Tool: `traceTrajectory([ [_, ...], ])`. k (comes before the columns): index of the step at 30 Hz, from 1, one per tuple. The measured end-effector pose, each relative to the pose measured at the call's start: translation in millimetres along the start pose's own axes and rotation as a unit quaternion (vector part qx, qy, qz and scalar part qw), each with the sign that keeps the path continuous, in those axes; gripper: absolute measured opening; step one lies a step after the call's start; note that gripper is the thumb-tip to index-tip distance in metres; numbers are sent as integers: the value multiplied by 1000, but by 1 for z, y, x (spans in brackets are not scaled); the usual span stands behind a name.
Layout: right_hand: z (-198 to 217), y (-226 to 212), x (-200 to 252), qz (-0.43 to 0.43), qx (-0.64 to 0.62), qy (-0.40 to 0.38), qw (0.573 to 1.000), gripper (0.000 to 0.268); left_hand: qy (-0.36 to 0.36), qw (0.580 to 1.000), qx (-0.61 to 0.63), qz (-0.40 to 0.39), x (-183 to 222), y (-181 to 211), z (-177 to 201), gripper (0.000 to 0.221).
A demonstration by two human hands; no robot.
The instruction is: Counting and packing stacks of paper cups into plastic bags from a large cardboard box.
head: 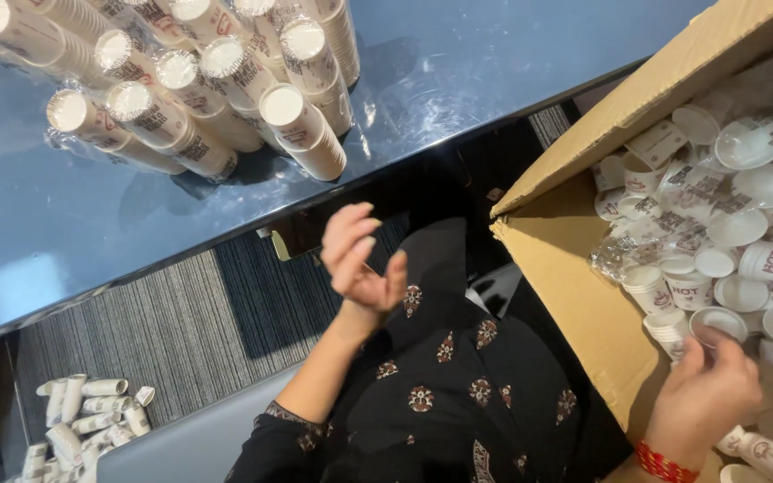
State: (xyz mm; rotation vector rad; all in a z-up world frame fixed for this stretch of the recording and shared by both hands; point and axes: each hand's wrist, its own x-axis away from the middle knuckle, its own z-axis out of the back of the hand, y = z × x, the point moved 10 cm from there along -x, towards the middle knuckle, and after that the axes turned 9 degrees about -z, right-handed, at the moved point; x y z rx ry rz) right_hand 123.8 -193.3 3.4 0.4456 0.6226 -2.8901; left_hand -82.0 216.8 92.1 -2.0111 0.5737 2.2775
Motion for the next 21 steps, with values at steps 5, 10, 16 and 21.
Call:
traceTrajectory([
  [5, 37, -34, -1, -1, -116, 23, 993, 16, -97, 983, 147, 48, 20, 53, -36, 41],
  [10, 40, -26, -4, -26, -83, 40, 995, 14, -185, 926, 305, 125, 34, 98, -79, 33],
  [16, 52, -28, -12, -111, -121, 24, 986, 15, -303, 859, 405, 80, 35, 139, -127, 33],
  [21, 58, -8, -10, -168, -153, 57, 972, 15, -326, 855, 390, 102, 44, 139, -147, 33],
])
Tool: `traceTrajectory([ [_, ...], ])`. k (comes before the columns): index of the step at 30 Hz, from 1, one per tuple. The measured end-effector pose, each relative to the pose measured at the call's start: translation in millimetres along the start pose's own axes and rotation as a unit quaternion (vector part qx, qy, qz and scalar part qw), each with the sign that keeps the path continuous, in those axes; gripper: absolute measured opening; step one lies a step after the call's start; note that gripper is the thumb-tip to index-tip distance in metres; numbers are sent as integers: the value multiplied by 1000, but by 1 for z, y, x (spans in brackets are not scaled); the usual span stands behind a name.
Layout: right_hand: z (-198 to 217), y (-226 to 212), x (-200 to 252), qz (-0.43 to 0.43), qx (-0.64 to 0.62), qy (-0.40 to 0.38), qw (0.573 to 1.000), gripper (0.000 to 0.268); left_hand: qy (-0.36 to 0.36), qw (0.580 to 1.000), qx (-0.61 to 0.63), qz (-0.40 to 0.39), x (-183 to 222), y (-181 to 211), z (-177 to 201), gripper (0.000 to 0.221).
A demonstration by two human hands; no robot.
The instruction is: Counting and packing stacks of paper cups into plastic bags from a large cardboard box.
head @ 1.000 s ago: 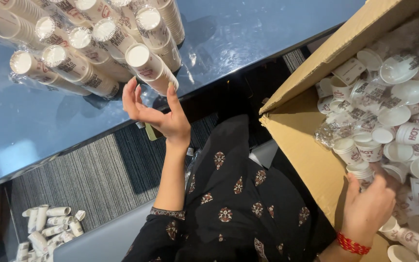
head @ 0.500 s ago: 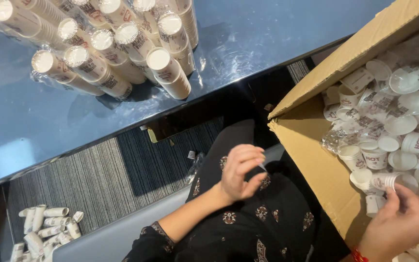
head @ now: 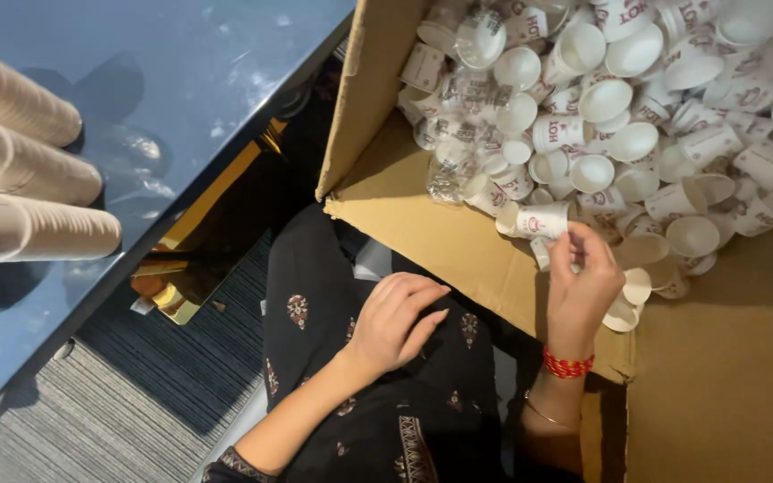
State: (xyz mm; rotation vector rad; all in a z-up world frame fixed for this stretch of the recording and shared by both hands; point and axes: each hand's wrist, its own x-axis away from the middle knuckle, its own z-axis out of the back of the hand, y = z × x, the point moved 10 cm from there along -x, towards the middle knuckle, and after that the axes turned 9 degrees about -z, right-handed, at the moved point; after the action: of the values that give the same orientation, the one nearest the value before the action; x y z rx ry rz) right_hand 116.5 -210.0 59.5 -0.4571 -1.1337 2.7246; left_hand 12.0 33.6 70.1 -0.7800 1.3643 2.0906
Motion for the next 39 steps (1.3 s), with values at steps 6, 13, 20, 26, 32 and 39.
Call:
traceTrajectory([
  [6, 10, -9, 1, 22, -55, 29, 998, 13, 9, 1000, -11, 20, 1, -8, -8, 34],
  [13, 5, -16, 38, 49, -258, 86, 961, 13, 6, 995, -29, 91, -2, -11, -12, 39],
  [20, -122, -73, 131, -123, -549, -366, 741, 22, 221, 952, 161, 137, 21, -31, 37, 62],
  [26, -117, -95, 109, -79, -474, -365, 797, 29, 357, 887, -288, -50, -2, 28, 227, 50],
  [32, -101, -73, 85, -82, -429, -291, 851, 23, 369, 772, -516, 51, 0, 38, 309, 43],
  [39, -89, -63, 63, -66, -404, -242, 880, 22, 299, 813, -484, 124, 13, -7, 313, 40],
])
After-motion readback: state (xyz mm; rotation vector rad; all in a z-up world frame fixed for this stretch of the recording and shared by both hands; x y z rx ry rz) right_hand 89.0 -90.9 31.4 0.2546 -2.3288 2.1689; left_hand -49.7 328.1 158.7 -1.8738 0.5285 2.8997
